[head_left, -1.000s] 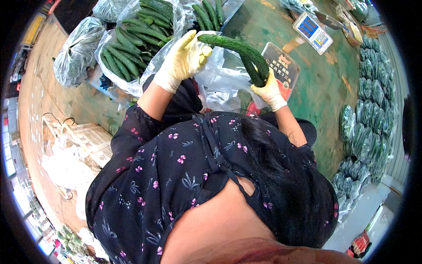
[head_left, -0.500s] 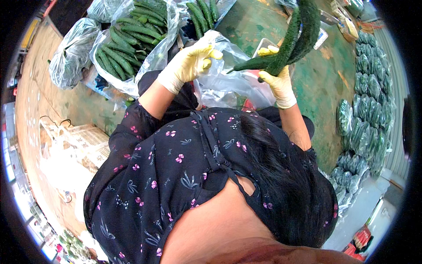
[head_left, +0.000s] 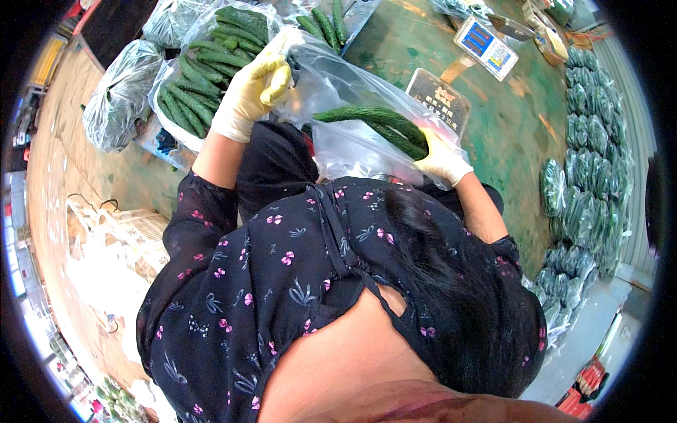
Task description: The person picks up cucumbers from a large plastic-lined bin, trims the ends using a small knife, and places them into a smaller clear plastic bag. After several cucumbers are inside, the person ties the bag shut and sets it aside before starting a new bag.
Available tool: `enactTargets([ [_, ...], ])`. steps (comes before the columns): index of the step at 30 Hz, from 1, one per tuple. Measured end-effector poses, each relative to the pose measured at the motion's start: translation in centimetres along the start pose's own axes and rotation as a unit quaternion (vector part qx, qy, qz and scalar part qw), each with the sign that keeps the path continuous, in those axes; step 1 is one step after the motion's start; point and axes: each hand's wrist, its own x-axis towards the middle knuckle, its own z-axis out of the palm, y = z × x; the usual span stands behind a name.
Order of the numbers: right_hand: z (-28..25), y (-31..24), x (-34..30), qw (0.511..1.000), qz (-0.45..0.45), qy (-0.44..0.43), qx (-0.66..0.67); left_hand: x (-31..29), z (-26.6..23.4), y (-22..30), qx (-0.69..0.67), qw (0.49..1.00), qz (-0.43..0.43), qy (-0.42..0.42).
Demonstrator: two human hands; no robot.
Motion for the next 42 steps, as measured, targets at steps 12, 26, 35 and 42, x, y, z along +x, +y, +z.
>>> enactTargets([
  [12, 0.6, 3.0, -0.5, 0.922, 0.215, -0.227, -0.228, -0.7, -3.0, -9.3, 0.125, 0.97, -0.199, 0.069],
  [26, -4.5, -5.6, 16.8, 0.958, 0.082, -0.154, 0.227, 2.4, -0.1, -8.4, -0.051, 0.974, -0.201, -0.088],
  [35, 3.4, -2.9, 31.8, 0.961, 0.212, -0.075, 0.16, 3.1, -2.4, -10.2, -0.042, 0.969, -0.235, 0.061],
  [42, 9.3, -1.8, 37.6, 0.963, 0.228, 0.115, 0.092, 4.1, -2.7, -9.6, 0.003, 0.973, -0.193, 0.127],
])
